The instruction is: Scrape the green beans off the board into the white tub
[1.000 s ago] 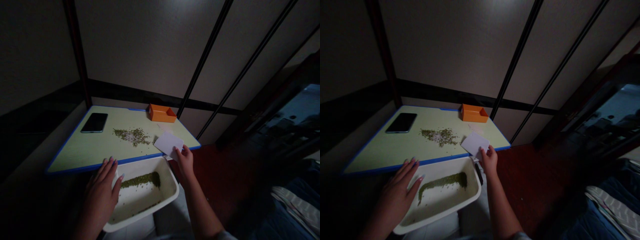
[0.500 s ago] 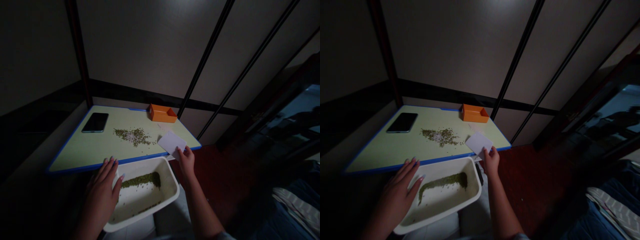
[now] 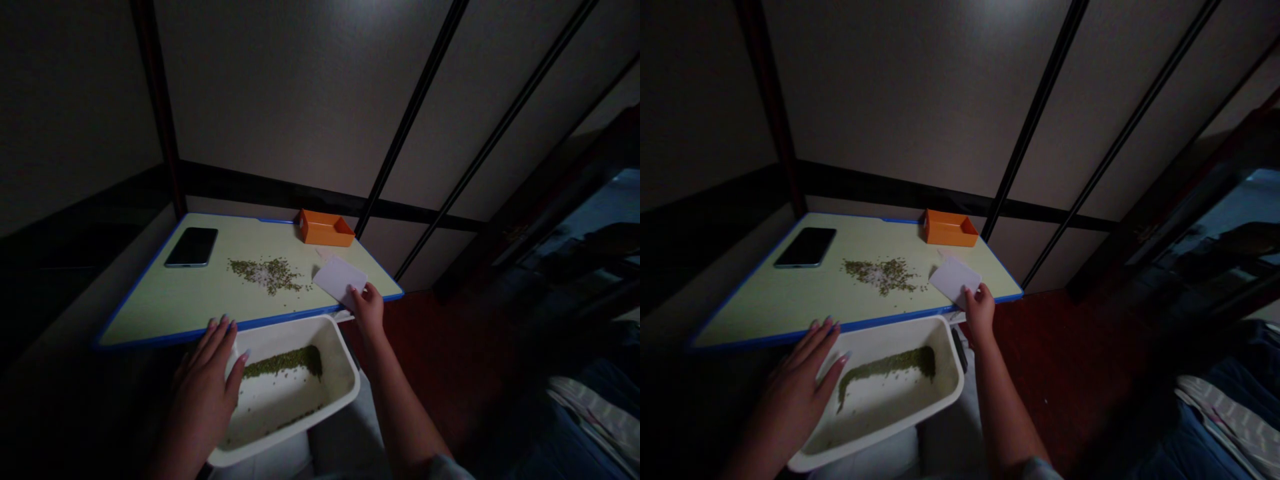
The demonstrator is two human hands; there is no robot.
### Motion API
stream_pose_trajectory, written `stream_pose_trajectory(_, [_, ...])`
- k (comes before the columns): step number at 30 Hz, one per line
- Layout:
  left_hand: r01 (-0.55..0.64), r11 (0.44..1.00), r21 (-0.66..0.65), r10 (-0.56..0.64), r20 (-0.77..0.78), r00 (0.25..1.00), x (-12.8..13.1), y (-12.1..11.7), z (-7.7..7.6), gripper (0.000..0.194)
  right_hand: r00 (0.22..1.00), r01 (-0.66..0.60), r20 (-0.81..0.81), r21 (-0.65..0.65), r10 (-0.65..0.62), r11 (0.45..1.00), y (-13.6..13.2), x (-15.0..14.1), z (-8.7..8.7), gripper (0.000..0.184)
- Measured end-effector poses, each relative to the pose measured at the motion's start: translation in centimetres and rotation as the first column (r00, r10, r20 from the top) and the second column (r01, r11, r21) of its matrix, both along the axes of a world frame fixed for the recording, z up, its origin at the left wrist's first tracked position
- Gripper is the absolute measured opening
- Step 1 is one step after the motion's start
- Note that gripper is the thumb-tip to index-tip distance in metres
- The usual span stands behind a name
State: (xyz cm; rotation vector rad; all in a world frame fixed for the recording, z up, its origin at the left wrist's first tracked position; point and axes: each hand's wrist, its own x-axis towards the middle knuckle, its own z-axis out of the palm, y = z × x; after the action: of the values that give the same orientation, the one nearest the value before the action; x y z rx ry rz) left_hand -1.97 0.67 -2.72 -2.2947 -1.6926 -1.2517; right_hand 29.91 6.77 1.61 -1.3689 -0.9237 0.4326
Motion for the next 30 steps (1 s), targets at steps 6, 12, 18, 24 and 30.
stream_pose_trajectory(6, [0.001,1.000,0.030,-0.001,-0.030,1.000,-0.1,0.0,0.0,0.057,0.997,-0.074,-0.031,-0.036,0.072,0.997,1.0,0.4,0.3,0.042])
stream_pose_trajectory(12, [0.000,0.999,0.038,0.001,-0.018,1.000,-0.1,-0.1,0.0,0.054,0.989,-0.127,-0.084,-0.030,0.124,0.991,0.8,0.9,0.5,0.042])
stream_pose_trajectory(18, [-0.016,1.000,0.014,0.016,-0.002,1.000,0.1,-0.1,0.0,0.055,0.987,-0.151,-0.065,-0.041,0.148,0.988,0.6,1.1,0.5,0.042])
stream_pose_trajectory(24, [-0.007,1.000,0.019,0.007,-0.006,1.000,0.1,-0.1,0.0,0.054,0.986,-0.151,-0.074,-0.043,0.148,0.988,0.1,1.5,0.3,0.044])
stream_pose_trajectory(30, [0.000,1.000,0.021,0.000,0.006,1.000,0.1,0.0,0.0,0.055,0.983,-0.166,-0.087,-0.043,0.162,0.985,-0.7,1.7,0.4,0.045])
